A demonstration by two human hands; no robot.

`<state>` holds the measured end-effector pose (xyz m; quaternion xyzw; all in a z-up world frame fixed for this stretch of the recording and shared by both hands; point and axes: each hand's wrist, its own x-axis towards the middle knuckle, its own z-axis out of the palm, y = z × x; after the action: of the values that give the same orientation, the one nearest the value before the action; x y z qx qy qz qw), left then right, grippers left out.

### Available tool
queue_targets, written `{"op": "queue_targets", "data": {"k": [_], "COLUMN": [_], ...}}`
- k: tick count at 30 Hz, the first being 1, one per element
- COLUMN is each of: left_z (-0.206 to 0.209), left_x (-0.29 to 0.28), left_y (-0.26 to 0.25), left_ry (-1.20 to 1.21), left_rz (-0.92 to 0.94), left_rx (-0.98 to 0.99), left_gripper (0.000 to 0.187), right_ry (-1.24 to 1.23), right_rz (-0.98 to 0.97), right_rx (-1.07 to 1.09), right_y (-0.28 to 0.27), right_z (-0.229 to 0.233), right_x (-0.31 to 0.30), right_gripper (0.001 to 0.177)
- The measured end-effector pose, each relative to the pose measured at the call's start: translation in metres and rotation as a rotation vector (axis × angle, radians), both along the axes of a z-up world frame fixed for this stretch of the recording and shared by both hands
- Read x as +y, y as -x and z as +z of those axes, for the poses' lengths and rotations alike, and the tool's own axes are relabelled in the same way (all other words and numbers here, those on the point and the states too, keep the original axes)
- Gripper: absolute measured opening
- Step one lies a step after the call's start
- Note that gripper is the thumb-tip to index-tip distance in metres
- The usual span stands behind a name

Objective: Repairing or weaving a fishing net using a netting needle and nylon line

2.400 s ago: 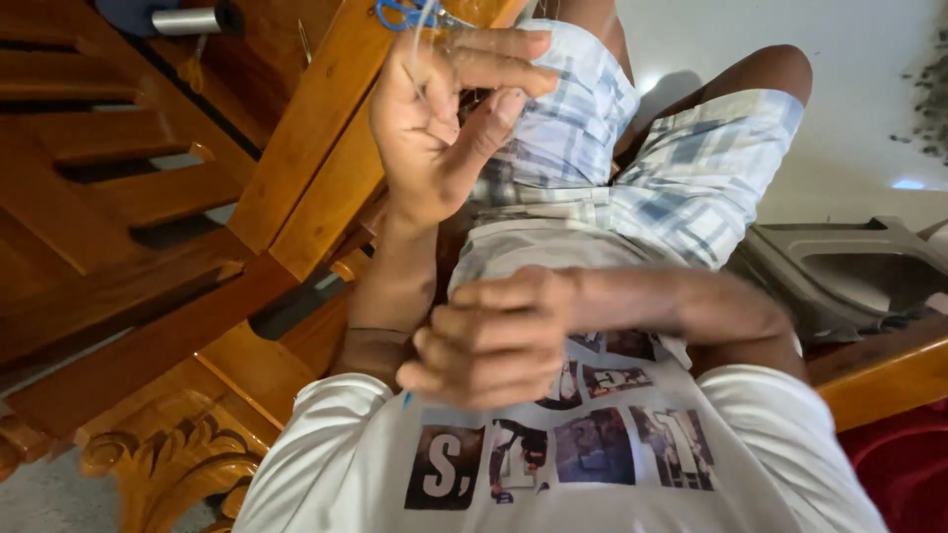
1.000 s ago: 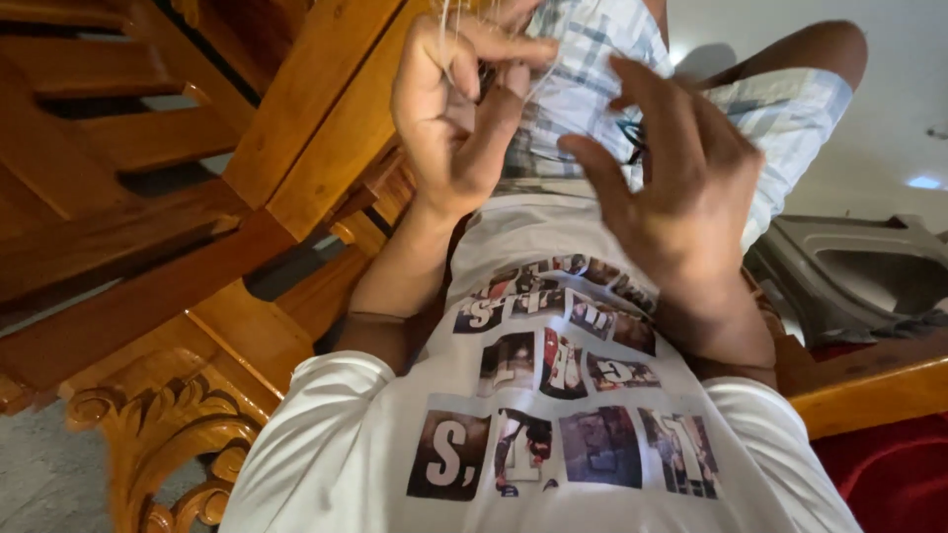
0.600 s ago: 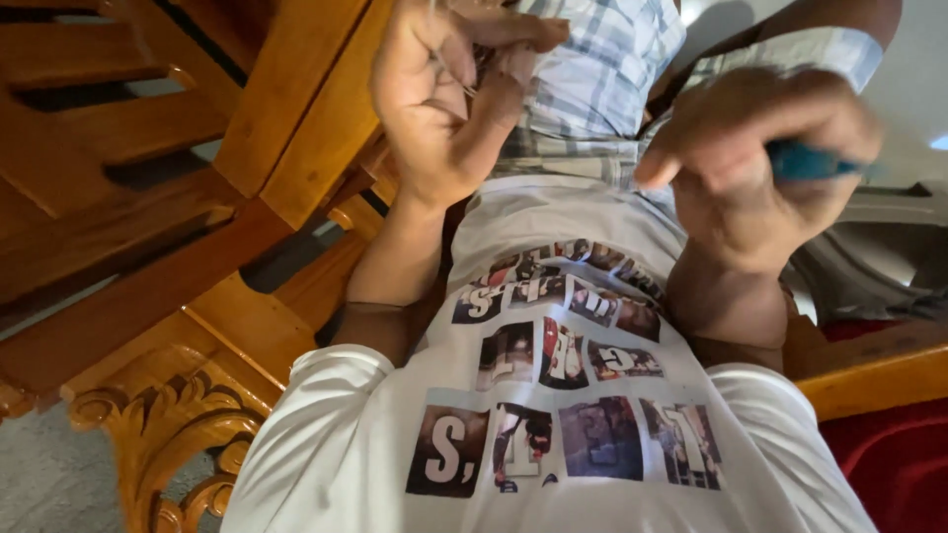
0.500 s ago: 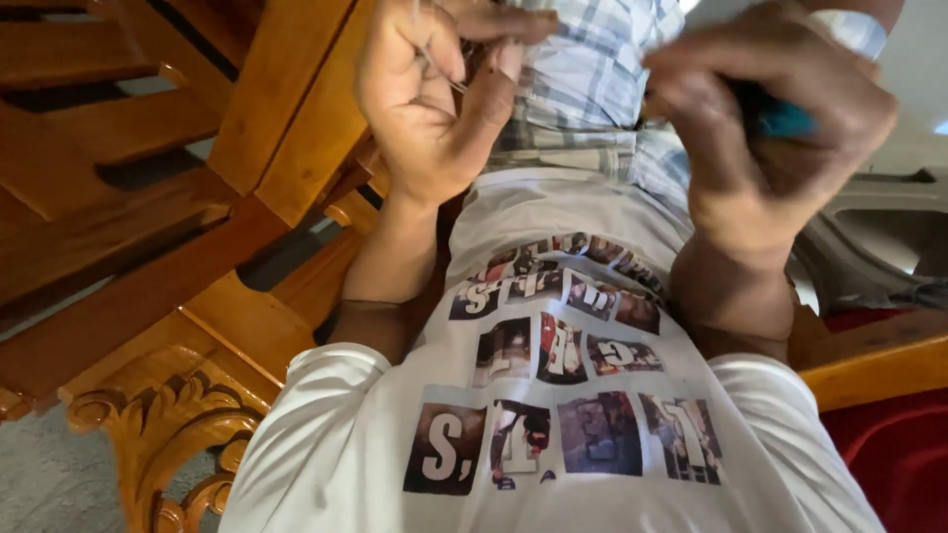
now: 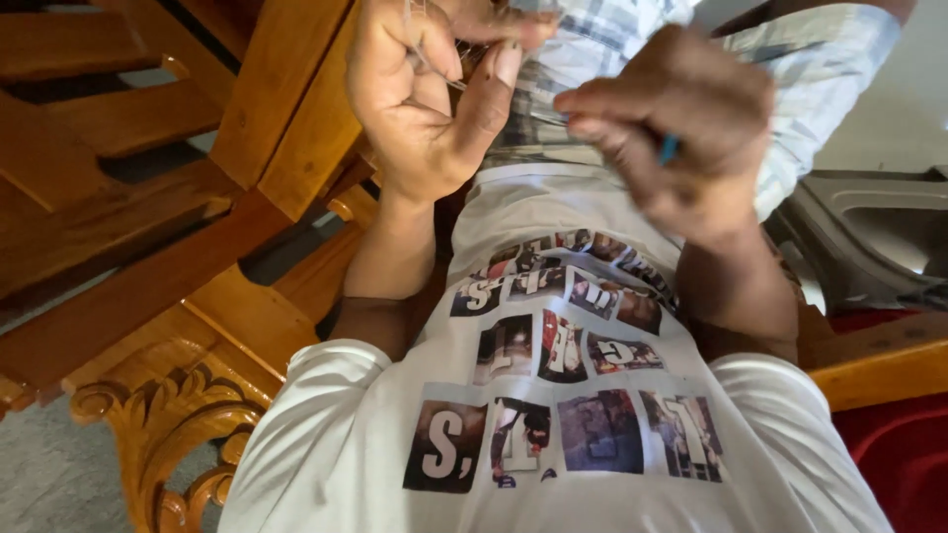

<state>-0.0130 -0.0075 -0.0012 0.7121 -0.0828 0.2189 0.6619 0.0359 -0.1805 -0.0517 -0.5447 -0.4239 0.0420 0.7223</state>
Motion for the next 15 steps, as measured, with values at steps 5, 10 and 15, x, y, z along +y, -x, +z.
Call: {"op": "queue_targets", "data": {"k": [5, 10, 15], "left_z": [-0.003, 0.004, 0.001], "left_x": [-0.001, -0.004, -0.007], "left_y": [0.002, 0.004, 0.007], "left_ry": [0.056, 0.035, 0.026], "left_rz": [-0.039, 0.010, 0.017], "left_rx": [0.022, 0.010, 0.049], "left_gripper": [0.023, 0.025, 0.025], "right_ry": [-0.004, 0.099, 0.130], "right_rz": [-0.282, -0.373, -0.372], "right_rx": [-0.173, -0.336, -0.381], "right_y": [0.026, 0.025, 0.028], "right_z": [-0.034, -0.016, -0.026], "right_x": [0.013, 0.011, 0.009], "right_gripper": [0.017, 0.027, 0.031]}}
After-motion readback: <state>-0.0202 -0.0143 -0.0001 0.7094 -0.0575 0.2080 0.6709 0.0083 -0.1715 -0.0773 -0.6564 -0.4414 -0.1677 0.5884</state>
